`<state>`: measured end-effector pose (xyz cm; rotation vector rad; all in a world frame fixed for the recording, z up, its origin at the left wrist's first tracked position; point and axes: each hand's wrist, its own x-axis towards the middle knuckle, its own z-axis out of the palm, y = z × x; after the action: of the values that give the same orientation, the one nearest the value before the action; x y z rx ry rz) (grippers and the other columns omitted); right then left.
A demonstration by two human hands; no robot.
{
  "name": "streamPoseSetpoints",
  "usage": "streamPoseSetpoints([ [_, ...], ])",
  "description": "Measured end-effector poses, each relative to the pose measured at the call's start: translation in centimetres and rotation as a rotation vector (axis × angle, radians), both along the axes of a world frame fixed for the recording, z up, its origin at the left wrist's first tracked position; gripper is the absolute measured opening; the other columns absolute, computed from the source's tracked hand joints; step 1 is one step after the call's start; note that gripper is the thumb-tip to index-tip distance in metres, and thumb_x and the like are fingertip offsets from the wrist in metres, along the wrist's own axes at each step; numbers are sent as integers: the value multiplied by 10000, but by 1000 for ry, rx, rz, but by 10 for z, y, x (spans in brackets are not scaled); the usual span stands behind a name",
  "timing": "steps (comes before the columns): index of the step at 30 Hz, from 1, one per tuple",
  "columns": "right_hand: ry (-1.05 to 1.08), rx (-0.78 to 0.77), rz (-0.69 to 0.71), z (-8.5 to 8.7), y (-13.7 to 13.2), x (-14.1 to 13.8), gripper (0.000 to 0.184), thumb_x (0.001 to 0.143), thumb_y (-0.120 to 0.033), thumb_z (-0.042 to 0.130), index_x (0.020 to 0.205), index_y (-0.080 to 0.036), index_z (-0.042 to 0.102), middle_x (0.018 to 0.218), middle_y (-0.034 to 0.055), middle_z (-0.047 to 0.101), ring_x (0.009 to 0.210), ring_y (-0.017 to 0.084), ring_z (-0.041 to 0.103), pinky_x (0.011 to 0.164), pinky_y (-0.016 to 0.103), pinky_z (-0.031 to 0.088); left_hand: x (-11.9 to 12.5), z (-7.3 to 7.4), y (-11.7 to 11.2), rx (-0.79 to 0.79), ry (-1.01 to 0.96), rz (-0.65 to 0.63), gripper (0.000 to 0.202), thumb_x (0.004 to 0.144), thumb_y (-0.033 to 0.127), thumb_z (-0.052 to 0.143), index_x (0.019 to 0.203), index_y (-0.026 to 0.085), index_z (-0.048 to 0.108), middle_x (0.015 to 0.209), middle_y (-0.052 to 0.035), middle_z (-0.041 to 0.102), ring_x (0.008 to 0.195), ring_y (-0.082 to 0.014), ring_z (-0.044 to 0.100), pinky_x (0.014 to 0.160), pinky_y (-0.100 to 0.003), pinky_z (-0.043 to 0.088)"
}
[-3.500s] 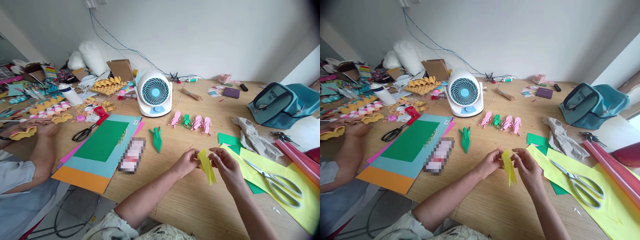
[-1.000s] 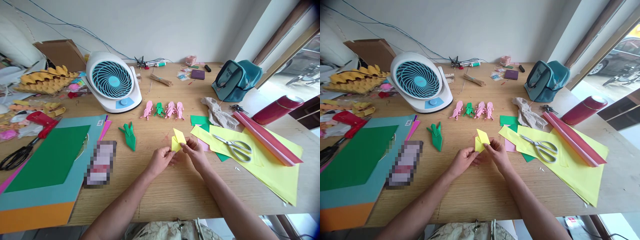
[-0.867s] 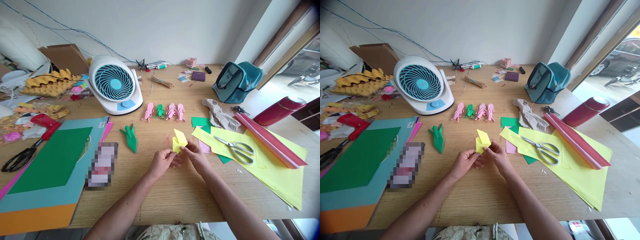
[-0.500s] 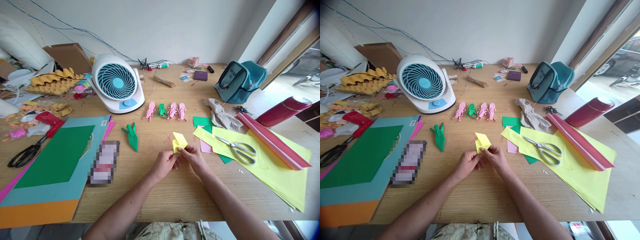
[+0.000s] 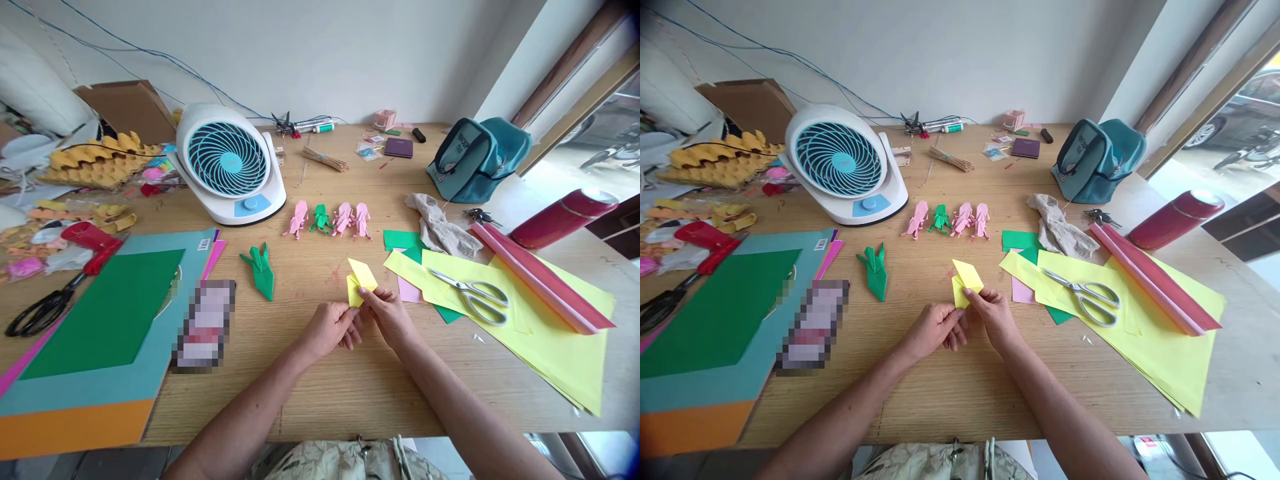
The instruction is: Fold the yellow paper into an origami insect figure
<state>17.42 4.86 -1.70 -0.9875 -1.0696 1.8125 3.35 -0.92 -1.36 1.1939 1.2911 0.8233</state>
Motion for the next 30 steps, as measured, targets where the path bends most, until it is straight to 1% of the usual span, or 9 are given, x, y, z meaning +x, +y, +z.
streamPoseSetpoints([
  [2,3,5,-24,-1,0,0,377,657,-494,841,591,-182,640,535,-24,558,495,98,459,502,253,363,-1,2,-1,-6,14,-2,423,966,491,433,737,157,556,519,-12,638,353,-93,545,371,-173,393],
  [5,9,1,-53,-2,1,0,380,648,-473,852,567,-181,625,556,-29,544,525,93,449,531,253,369,-2,4,-2,8,39,2,402,961,472,457,725,160,549,490,7,613,336,-83,521,372,-170,389],
  [10,28,-11,-56,-2,2,2,384,685,-472,832,570,-181,610,539,-39,510,501,84,416,506,249,356,-2,4,-1,11,43,-22,373,953,454,472,758,154,574,641,-42,698,454,-123,635,383,-178,399],
  [13,39,-15,-43,-1,2,2,378,685,-473,831,578,-183,615,535,-36,533,492,86,446,500,244,375,-4,2,0,98,70,27,351,905,465,564,744,154,583,671,-40,697,551,-139,667,451,-190,444],
  [16,40,-23,36,1,-1,0,380,692,-486,821,584,-177,627,514,-22,555,462,105,478,476,256,389,-5,-2,2,162,59,117,364,872,483,613,729,148,624,642,-34,682,586,-149,663,521,-213,484],
  [19,45,-10,130,3,-4,-4,408,700,-512,805,572,-173,619,495,-15,543,447,123,494,465,273,400,-4,-4,3,129,-2,160,377,860,485,621,723,136,663,654,-48,702,549,-141,644,500,-216,480],
  [22,46,14,173,5,-6,-5,413,716,-542,780,603,-176,627,528,-16,547,468,127,501,484,284,420,-2,-3,4,116,-42,183,395,855,503,620,728,132,666,673,-58,716,544,-139,646,486,-212,480],
  [27,9,64,161,5,-4,0,442,785,-568,705,592,-188,586,553,-16,523,509,131,493,525,291,427,-2,0,5,104,-99,189,410,831,532,641,771,129,685,709,-67,735,557,-132,653,500,-204,491],
  [30,-33,99,94,1,-1,3,433,802,-540,700,581,-190,574,587,-15,512,560,126,465,555,278,398,-2,-2,5,83,-131,161,436,825,557,639,785,127,701,713,-73,740,556,-136,659,515,-213,505],
])
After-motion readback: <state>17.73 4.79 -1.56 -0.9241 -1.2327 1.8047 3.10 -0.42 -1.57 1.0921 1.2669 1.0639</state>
